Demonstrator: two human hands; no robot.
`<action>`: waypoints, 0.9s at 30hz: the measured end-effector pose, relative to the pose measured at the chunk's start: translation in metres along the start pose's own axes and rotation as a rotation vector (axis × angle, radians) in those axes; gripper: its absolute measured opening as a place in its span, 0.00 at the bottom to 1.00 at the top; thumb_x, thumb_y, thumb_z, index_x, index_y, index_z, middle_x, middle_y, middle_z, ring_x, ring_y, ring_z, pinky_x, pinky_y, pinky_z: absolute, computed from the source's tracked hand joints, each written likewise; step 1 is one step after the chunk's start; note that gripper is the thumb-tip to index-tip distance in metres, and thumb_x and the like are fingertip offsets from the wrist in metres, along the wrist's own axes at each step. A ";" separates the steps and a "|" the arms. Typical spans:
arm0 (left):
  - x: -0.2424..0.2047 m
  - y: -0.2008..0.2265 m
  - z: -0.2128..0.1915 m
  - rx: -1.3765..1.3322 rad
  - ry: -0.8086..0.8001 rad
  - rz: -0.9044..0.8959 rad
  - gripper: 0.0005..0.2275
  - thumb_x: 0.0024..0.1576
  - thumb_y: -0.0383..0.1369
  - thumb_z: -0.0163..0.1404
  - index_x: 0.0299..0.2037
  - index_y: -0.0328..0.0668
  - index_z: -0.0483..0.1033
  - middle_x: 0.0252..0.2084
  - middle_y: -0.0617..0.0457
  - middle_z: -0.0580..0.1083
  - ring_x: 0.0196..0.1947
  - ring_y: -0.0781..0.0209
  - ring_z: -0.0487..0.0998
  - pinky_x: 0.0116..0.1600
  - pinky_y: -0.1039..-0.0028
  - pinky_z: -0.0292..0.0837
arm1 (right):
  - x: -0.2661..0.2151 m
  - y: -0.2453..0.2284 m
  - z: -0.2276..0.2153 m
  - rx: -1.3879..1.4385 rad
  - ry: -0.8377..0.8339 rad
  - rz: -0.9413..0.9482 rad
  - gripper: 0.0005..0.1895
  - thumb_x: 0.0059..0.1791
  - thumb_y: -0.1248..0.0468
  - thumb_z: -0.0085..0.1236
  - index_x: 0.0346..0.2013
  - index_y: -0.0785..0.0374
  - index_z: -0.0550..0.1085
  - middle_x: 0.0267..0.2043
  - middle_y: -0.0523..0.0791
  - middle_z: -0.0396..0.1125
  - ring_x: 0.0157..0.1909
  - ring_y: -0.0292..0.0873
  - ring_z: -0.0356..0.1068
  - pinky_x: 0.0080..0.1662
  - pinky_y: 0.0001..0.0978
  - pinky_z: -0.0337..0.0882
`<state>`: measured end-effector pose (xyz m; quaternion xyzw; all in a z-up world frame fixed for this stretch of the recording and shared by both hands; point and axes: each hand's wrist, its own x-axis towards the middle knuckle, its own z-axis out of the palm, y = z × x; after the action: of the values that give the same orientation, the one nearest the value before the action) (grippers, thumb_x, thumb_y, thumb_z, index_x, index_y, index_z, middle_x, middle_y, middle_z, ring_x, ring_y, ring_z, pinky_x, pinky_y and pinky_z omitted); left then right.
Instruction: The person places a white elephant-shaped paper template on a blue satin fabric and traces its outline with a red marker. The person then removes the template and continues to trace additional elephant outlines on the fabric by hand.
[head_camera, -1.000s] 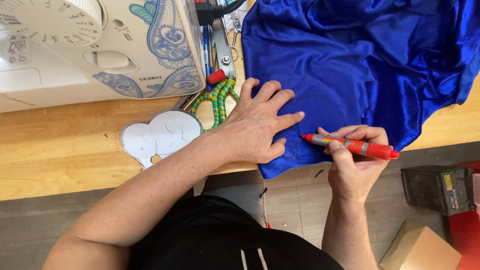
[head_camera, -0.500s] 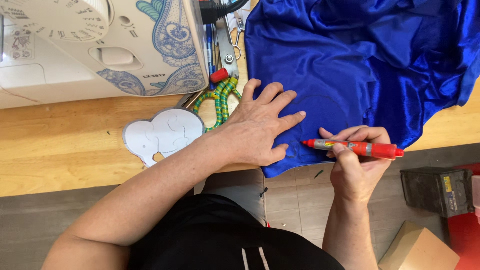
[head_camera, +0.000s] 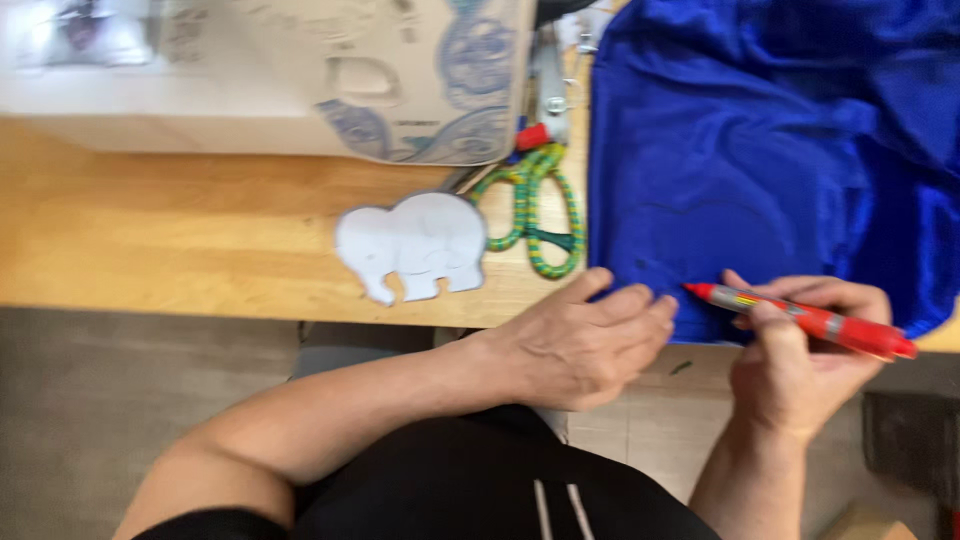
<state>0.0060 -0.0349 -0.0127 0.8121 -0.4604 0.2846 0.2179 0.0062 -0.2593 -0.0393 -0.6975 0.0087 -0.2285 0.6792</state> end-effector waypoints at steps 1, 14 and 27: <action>-0.002 0.001 0.000 0.014 -0.009 -0.014 0.14 0.64 0.30 0.42 0.48 0.33 0.81 0.55 0.42 0.76 0.52 0.49 0.75 0.51 0.61 0.65 | -0.001 0.000 0.002 0.014 -0.015 0.008 0.15 0.48 0.73 0.55 0.45 0.61 0.60 0.37 0.56 0.64 0.34 0.48 0.68 0.53 0.51 0.86; -0.010 0.001 0.010 -0.007 -0.088 -0.015 0.18 0.57 0.41 0.57 0.50 0.36 0.80 0.55 0.45 0.75 0.50 0.53 0.74 0.51 0.61 0.66 | -0.001 0.001 -0.003 -0.015 -0.034 0.070 0.15 0.48 0.73 0.53 0.45 0.60 0.60 0.37 0.54 0.63 0.35 0.48 0.69 0.55 0.48 0.86; -0.005 -0.001 0.001 -0.099 -0.103 -0.021 0.17 0.58 0.37 0.56 0.51 0.32 0.78 0.57 0.41 0.76 0.52 0.47 0.75 0.53 0.59 0.66 | -0.002 -0.008 -0.012 0.119 0.137 0.070 0.15 0.46 0.65 0.60 0.41 0.56 0.63 0.34 0.49 0.63 0.32 0.41 0.68 0.49 0.46 0.85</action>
<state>0.0054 -0.0316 -0.0170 0.8187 -0.4760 0.2169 0.2367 -0.0014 -0.2697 -0.0330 -0.6378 0.0657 -0.2520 0.7248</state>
